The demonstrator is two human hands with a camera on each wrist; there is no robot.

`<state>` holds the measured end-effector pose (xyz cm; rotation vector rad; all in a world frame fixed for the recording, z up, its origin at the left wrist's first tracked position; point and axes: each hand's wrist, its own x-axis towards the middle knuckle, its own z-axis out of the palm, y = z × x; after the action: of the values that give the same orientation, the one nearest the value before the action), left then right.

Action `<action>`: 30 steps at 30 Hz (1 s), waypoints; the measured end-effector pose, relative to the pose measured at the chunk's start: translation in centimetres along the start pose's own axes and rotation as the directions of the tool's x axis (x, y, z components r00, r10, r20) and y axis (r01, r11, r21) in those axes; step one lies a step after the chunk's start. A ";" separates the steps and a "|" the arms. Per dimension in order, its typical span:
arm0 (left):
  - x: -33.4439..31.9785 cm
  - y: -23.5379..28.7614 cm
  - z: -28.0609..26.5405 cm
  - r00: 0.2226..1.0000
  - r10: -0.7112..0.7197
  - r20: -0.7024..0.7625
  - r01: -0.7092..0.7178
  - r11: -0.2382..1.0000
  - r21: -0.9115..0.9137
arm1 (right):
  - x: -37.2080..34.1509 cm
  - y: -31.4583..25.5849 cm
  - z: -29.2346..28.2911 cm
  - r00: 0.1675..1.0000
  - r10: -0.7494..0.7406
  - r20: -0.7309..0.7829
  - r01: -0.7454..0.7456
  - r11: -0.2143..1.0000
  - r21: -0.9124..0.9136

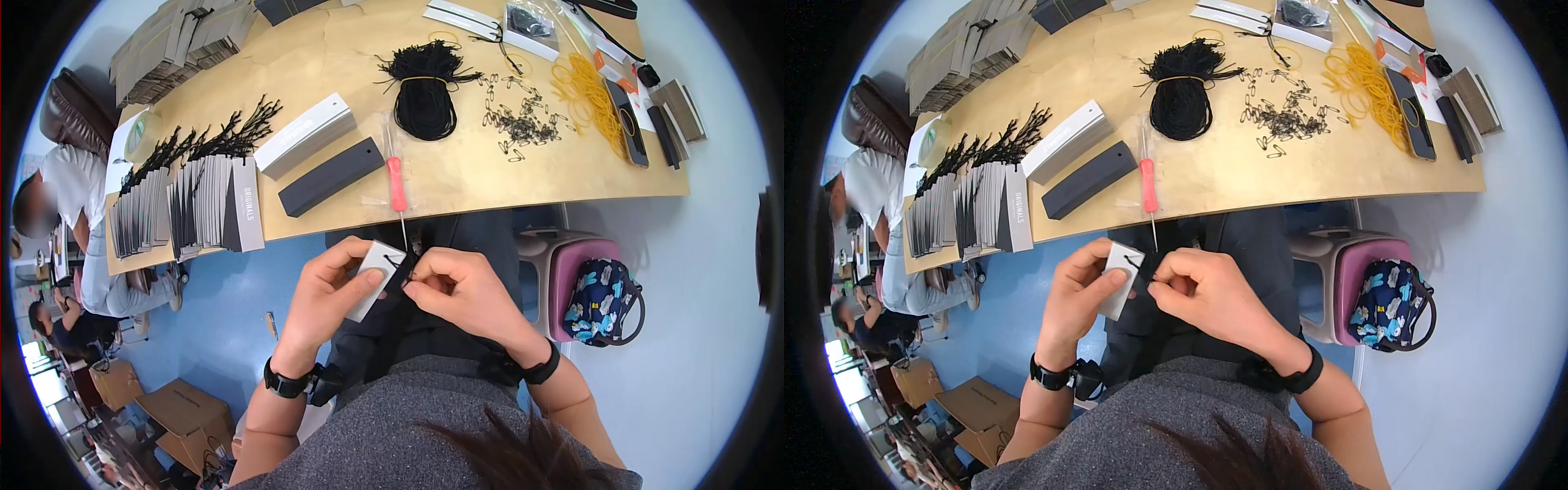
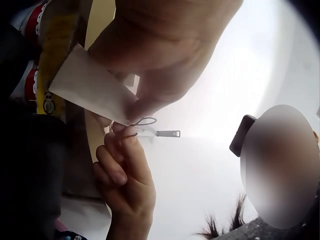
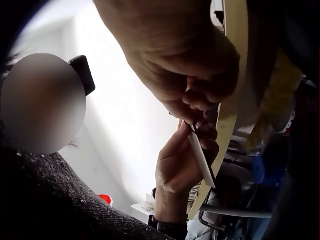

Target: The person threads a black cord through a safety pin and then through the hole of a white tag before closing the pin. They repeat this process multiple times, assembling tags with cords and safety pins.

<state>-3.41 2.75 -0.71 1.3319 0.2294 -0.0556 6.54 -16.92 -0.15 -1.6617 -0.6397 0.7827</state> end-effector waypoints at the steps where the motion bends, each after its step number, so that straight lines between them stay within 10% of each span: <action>1: -0.2 0.2 -0.1 0.997 -0.072 -0.041 0.067 0.991 -0.114 | -0.3 -0.2 -0.4 1.000 -0.027 0.014 0.028 0.999 -0.045; 5: 0.0 1.5 0.3 0.994 -0.082 -0.067 0.075 0.992 -0.102 | -0.9 -0.1 -2.9 0.983 0.181 0.016 -0.173 0.908 0.382; 7: -0.5 1.0 0.3 0.998 -0.068 -0.003 0.068 0.996 -0.053 | -0.7 0.4 -4.4 0.995 0.100 -0.006 -0.051 0.550 0.833; 11: -1.4 1.9 1.1 0.980 -0.033 0.198 -0.025 0.958 0.284 | 0.4 0.4 -4.5 0.996 0.057 -0.067 0.043 0.349 0.936; 15: -2.5 5.2 0.8 0.972 -0.069 0.223 -0.059 0.851 0.522 | 1.5 1.4 -4.0 0.997 0.045 -0.056 0.038 0.332 0.943; 18: -1.9 7.4 -0.3 0.981 0.137 -0.135 -0.074 0.916 0.394 | 2.2 -0.9 -3.8 0.991 -0.130 0.029 0.051 0.576 0.816; 24: 4.7 12.5 -8.3 0.709 0.507 -0.490 -0.326 0.852 0.409 | 0.9 -1.7 -3.3 0.971 -0.115 0.208 -0.057 0.737 0.673; 27: 5.1 10.9 -10.6 0.745 0.419 -0.519 -0.137 0.857 0.497 | -0.3 -0.6 -3.4 0.956 -0.035 0.290 -0.146 0.802 0.579; 29: 4.4 8.1 -11.1 0.774 0.481 -0.411 0.223 0.401 0.888 | -0.9 -0.3 -3.7 0.961 0.014 0.276 -0.170 0.818 0.550; 30: 4.2 6.5 -10.9 0.767 0.505 -0.397 0.222 0.372 0.901 | -0.9 -0.3 -3.8 0.961 0.013 0.275 -0.168 0.817 0.551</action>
<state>0.35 15.25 2.30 2.5390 0.7348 0.5445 8.90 -19.90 0.84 -1.0462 -0.4399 1.1489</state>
